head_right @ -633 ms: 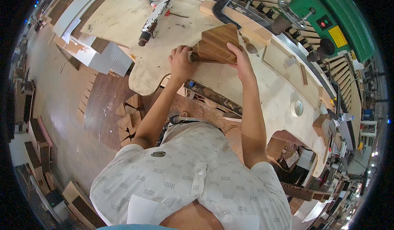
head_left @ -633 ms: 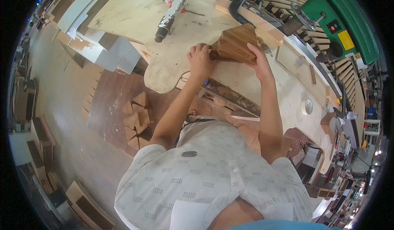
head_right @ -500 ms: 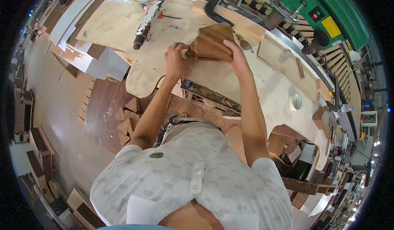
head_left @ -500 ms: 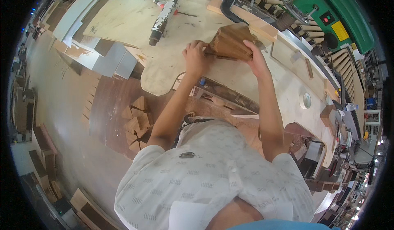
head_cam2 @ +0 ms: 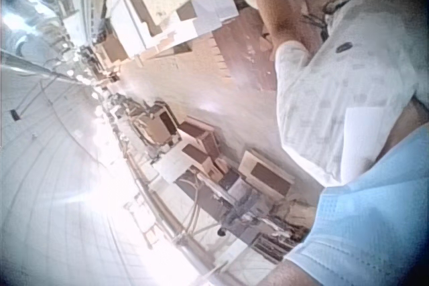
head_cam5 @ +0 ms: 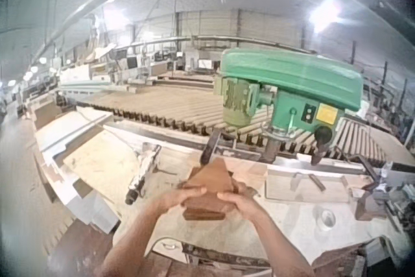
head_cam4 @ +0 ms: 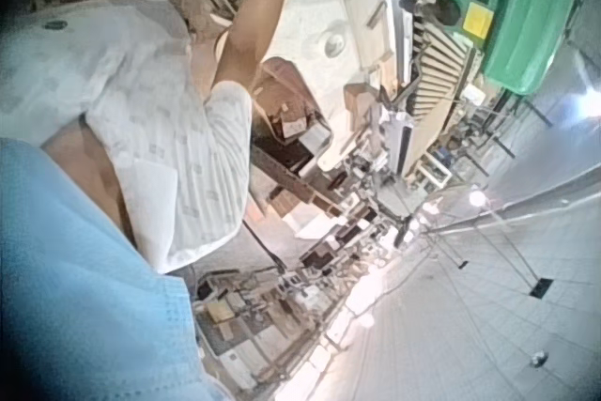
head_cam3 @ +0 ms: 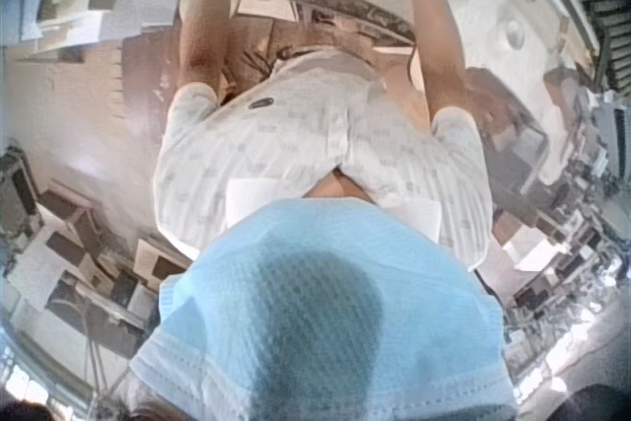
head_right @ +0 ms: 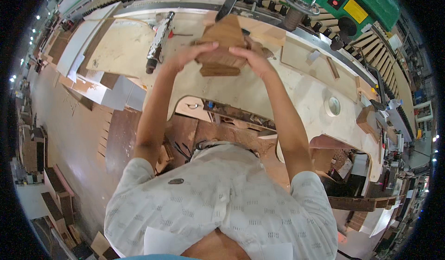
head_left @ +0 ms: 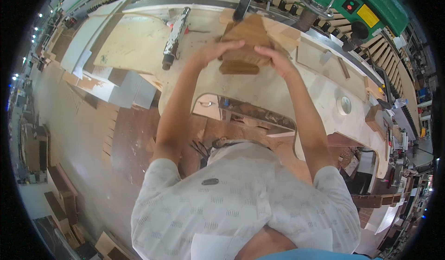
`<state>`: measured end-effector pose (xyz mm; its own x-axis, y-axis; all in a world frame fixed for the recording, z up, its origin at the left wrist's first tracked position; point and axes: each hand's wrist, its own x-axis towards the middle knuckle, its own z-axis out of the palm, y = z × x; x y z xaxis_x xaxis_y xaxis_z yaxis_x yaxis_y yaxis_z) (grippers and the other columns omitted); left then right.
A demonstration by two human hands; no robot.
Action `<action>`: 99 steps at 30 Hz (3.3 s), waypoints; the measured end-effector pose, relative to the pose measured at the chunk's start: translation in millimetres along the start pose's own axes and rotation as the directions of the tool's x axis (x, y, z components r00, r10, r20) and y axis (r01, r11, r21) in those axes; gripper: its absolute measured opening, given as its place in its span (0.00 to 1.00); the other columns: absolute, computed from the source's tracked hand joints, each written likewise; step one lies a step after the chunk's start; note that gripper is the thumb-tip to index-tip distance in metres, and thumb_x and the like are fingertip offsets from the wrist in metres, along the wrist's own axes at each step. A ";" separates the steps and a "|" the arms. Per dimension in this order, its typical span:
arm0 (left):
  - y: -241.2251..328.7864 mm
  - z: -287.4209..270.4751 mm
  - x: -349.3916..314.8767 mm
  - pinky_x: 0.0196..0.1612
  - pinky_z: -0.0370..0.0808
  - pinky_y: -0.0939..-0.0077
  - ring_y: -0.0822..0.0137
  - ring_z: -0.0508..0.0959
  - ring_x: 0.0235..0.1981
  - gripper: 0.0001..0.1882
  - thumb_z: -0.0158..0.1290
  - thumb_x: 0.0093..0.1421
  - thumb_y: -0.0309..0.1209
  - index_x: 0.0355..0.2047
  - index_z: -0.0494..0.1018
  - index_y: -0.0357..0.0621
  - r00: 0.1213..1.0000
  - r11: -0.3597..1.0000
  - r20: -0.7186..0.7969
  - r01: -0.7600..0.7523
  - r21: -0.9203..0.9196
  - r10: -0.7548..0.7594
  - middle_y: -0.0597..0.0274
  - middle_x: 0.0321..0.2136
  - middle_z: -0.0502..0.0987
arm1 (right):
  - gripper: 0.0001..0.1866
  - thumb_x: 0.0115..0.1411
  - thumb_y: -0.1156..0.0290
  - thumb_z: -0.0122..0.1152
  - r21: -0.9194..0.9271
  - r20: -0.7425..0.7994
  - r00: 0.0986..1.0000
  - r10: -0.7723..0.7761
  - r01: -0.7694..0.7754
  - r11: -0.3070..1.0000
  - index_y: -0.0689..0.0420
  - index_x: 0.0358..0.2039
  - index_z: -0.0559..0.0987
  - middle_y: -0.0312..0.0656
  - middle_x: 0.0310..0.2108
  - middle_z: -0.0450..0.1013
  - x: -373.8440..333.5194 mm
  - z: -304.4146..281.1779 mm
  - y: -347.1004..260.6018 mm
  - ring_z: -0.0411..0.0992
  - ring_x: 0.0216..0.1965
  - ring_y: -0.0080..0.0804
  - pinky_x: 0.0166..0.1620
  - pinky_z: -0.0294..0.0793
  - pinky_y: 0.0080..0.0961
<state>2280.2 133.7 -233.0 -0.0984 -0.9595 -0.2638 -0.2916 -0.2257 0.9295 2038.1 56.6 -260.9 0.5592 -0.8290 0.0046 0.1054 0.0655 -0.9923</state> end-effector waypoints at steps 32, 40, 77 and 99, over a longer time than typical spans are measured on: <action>-123.6 38.1 -21.9 0.74 0.51 0.63 0.56 0.50 0.75 0.70 0.77 0.46 0.37 0.76 0.37 0.41 0.826 0.827 -0.052 -0.562 0.012 0.562 0.52 0.74 0.50 | 0.63 0.39 0.56 0.89 -0.188 0.344 0.901 -0.264 0.342 0.921 0.57 0.71 0.59 0.46 0.65 0.64 -41.6 -7.5 60.6 0.62 0.67 0.41 0.68 0.62 0.39; -92.2 3.9 -26.4 0.74 0.52 0.63 0.55 0.53 0.75 0.71 0.79 0.44 0.37 0.77 0.40 0.41 0.837 0.771 0.115 -0.539 0.339 0.534 0.48 0.75 0.50 | 0.72 0.42 0.57 0.86 -0.535 0.391 0.846 -0.363 0.530 0.658 0.55 0.77 0.43 0.51 0.72 0.54 -38.9 5.0 51.8 0.54 0.73 0.45 0.73 0.54 0.36; -111.2 17.7 -2.5 0.72 0.54 0.43 0.42 0.54 0.72 0.63 0.70 0.51 0.43 0.77 0.41 0.48 0.687 0.602 0.074 -0.679 0.419 0.723 0.45 0.72 0.49 | 0.76 0.26 0.30 0.83 -0.571 0.330 0.760 -0.560 0.633 0.522 0.72 0.66 0.61 0.62 0.61 0.65 -21.6 7.7 93.1 0.61 0.64 0.60 0.67 0.61 0.46; -105.6 8.9 6.4 0.71 0.57 0.48 0.48 0.59 0.70 0.72 0.72 0.36 0.35 0.76 0.39 0.45 0.824 0.806 0.155 -0.566 0.175 0.545 0.47 0.69 0.56 | 0.68 0.23 0.35 0.86 -0.573 0.389 0.703 -0.595 0.691 0.441 0.66 0.60 0.67 0.56 0.53 0.69 -2.6 0.0 86.8 0.66 0.57 0.57 0.60 0.66 0.45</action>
<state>2301.9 152.9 -335.1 -0.3877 -0.8876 0.2488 -0.3457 0.3902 0.8534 2045.8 64.5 -347.1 0.6502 -0.4057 0.6424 -0.0384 -0.8619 -0.5056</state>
